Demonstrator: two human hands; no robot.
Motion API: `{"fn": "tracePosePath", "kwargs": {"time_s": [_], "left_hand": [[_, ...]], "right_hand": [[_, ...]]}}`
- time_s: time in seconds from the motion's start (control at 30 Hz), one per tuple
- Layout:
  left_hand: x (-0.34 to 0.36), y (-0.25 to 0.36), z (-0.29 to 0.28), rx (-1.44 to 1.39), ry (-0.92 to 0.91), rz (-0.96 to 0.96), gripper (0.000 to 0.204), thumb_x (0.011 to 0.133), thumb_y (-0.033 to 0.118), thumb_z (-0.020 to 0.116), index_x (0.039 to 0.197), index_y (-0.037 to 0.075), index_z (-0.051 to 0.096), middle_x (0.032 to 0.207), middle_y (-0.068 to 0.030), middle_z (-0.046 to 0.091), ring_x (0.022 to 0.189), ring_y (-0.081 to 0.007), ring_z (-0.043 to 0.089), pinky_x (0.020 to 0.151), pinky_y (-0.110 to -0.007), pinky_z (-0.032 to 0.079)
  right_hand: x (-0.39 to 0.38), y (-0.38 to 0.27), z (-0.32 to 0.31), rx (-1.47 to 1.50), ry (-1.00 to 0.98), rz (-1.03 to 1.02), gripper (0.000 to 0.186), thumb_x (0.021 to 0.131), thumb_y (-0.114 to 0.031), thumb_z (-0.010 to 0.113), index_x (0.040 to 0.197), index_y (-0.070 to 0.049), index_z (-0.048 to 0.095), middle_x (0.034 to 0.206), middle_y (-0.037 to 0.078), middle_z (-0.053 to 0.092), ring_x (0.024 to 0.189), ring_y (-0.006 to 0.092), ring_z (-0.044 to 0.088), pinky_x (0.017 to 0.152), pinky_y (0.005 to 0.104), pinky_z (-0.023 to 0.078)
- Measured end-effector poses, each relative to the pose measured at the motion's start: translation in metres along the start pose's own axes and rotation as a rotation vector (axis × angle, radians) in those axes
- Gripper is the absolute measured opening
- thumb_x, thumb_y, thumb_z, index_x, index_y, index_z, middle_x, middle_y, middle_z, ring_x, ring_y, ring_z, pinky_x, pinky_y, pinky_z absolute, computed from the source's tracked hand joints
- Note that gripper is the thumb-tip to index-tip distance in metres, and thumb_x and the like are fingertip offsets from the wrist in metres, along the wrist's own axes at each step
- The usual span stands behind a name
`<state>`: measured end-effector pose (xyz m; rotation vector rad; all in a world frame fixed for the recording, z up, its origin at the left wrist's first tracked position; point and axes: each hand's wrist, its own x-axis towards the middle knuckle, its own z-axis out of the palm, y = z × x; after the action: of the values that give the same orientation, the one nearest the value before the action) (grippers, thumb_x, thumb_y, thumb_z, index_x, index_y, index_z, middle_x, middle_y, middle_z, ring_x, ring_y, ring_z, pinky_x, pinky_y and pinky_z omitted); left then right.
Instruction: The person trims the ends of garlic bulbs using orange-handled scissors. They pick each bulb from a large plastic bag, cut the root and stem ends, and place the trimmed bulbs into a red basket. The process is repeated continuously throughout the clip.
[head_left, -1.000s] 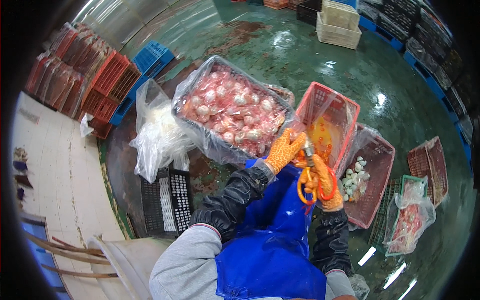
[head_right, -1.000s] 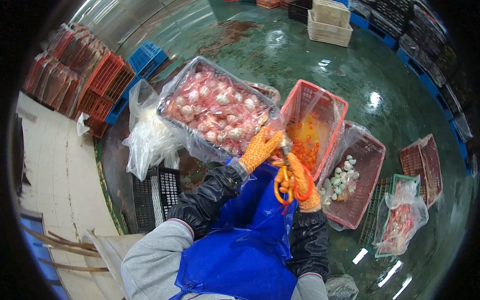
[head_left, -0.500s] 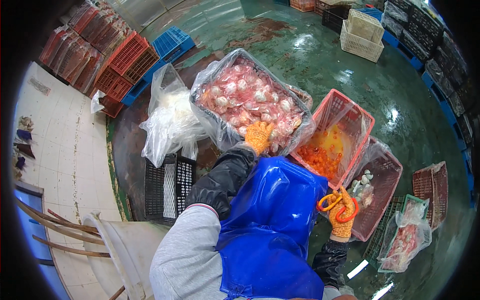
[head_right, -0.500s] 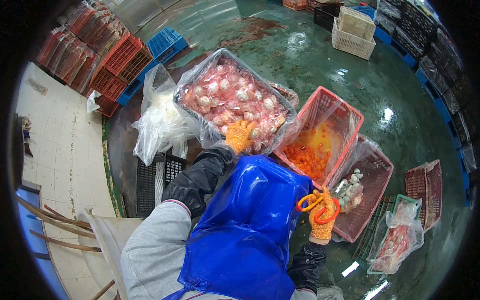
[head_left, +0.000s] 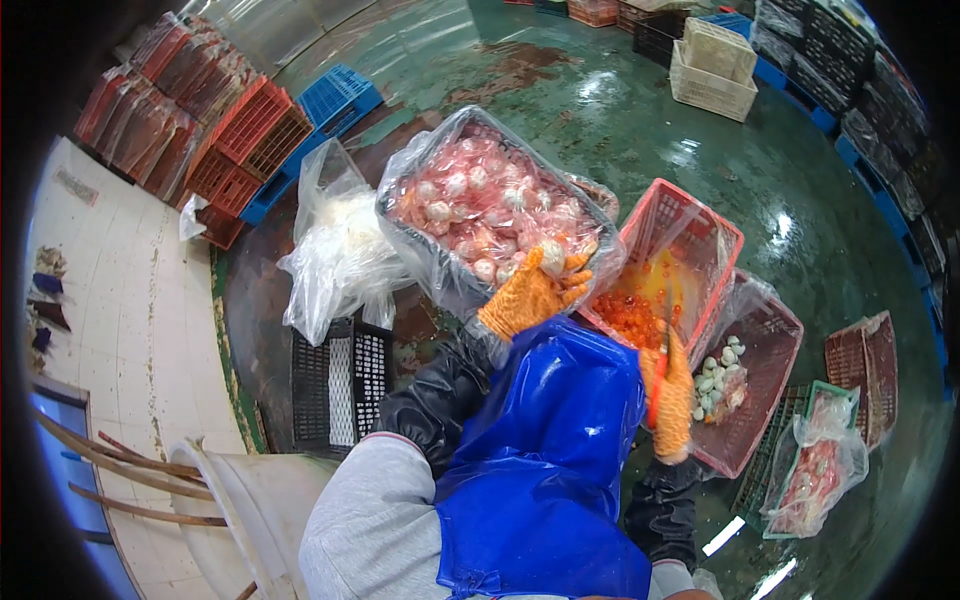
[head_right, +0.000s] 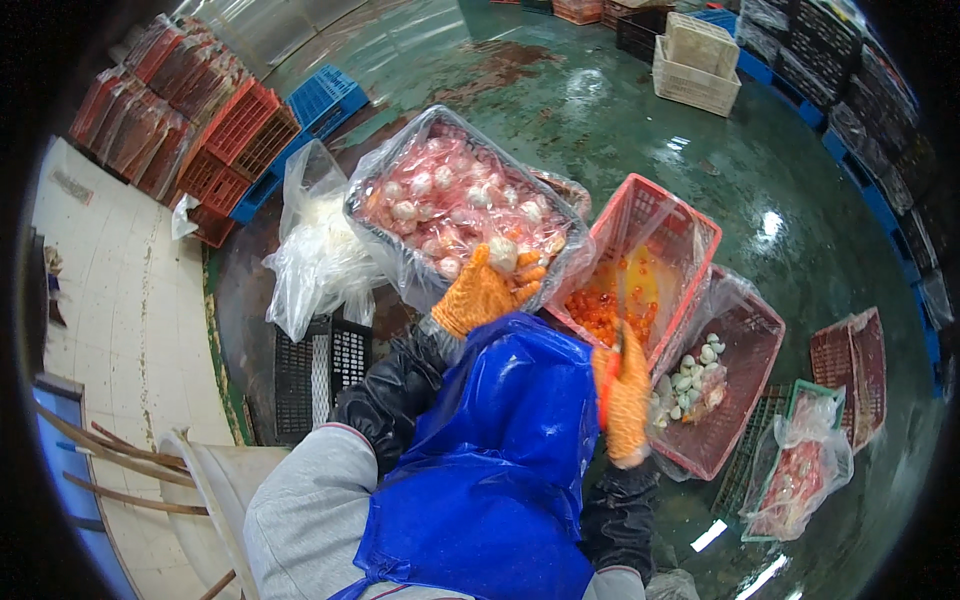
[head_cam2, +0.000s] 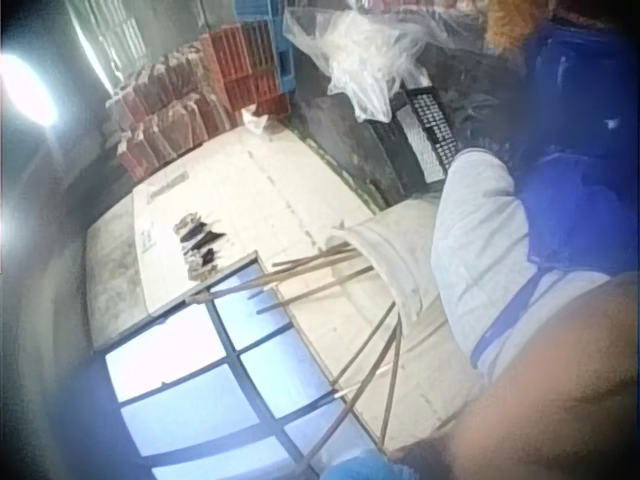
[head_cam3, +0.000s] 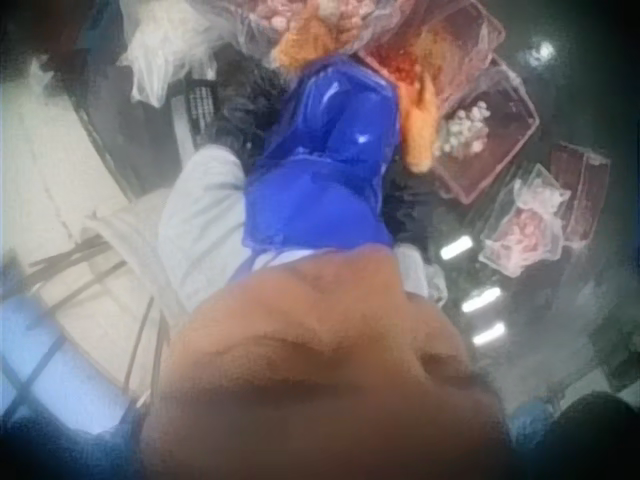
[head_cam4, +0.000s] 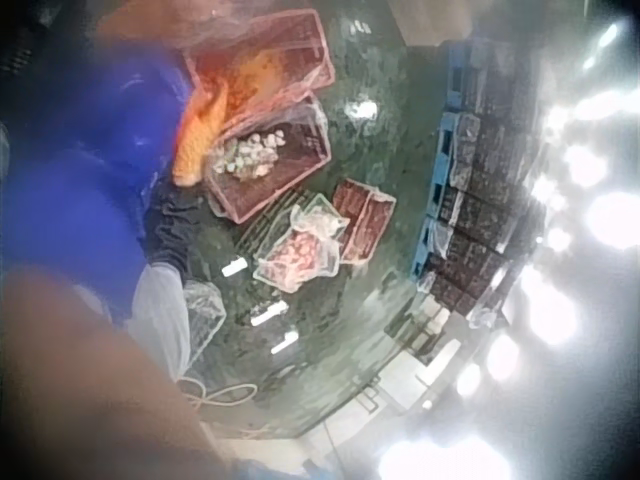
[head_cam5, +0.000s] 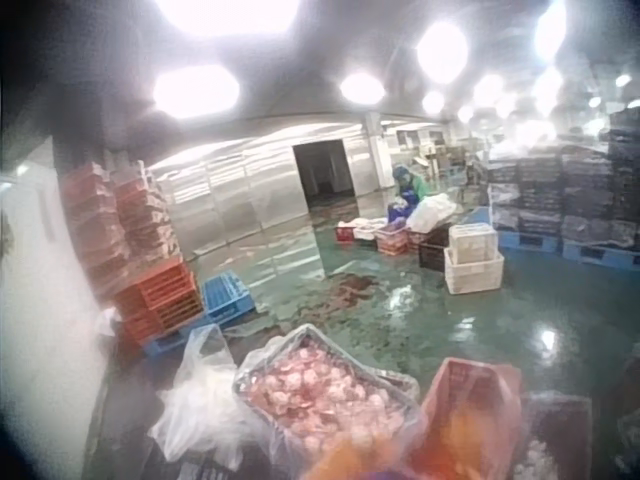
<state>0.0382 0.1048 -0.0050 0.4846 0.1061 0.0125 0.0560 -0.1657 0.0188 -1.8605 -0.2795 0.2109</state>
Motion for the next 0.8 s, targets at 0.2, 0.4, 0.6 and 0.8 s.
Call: {"fn": "tracePosePath", "kwargs": {"time_s": [0.2, 0.4, 0.6, 0.8], "left_hand": [[0.019, -0.048, 0.039, -0.408, -0.025, 0.029, 0.058, 0.091, 0.053, 0.048, 0.132, 0.013, 0.045, 0.134, -0.0198, 0.045, 0.123, -0.0378, 0.043, 0.102, -0.052, 0.037], [0.019, -0.075, 0.041, -0.449, -0.005, 0.006, 0.057, 0.089, 0.049, 0.054, 0.129, 0.009, 0.046, 0.134, -0.0196, 0.045, 0.122, -0.0393, 0.043, 0.104, -0.056, 0.033], [0.005, -0.106, 0.047, -0.238, -0.02, -0.108, 0.062, 0.09, 0.047, 0.054, 0.134, 0.005, 0.042, 0.134, -0.0099, 0.049, 0.117, -0.0231, 0.051, 0.1, -0.04, 0.041], [0.005, -0.094, 0.009, 0.388, -0.138, -0.28, 0.058, 0.092, 0.042, 0.054, 0.137, 0.009, 0.04, 0.134, -0.0075, 0.049, 0.114, -0.0209, 0.054, 0.095, -0.039, 0.046]], "right_hand": [[0.012, -0.023, 0.048, 0.059, 0.213, -0.322, 0.051, 0.088, -0.013, 0.062, 0.135, -0.004, 0.044, 0.106, 0.015, 0.059, 0.086, 0.0234, 0.059, 0.075, 0.0322, 0.048], [0.016, 0.014, 0.06, -0.149, 0.117, -0.32, 0.044, 0.091, -0.019, 0.057, 0.132, -0.009, 0.047, 0.096, 0.012, 0.061, 0.077, 0.0264, 0.061, 0.066, 0.0335, 0.049], [0.026, 0.036, 0.044, 0.975, -0.03, 0.194, 0.034, 0.093, -0.014, 0.056, 0.125, -0.002, 0.051, 0.101, 0.003, 0.06, 0.082, 0.0115, 0.059, 0.067, 0.0223, 0.049], [0.026, 0.022, 0.024, 0.432, 0.113, -0.08, 0.04, 0.089, -0.008, 0.061, 0.126, -0.001, 0.05, 0.109, 0.006, 0.058, 0.091, 0.0127, 0.057, 0.076, 0.0251, 0.049]]}}
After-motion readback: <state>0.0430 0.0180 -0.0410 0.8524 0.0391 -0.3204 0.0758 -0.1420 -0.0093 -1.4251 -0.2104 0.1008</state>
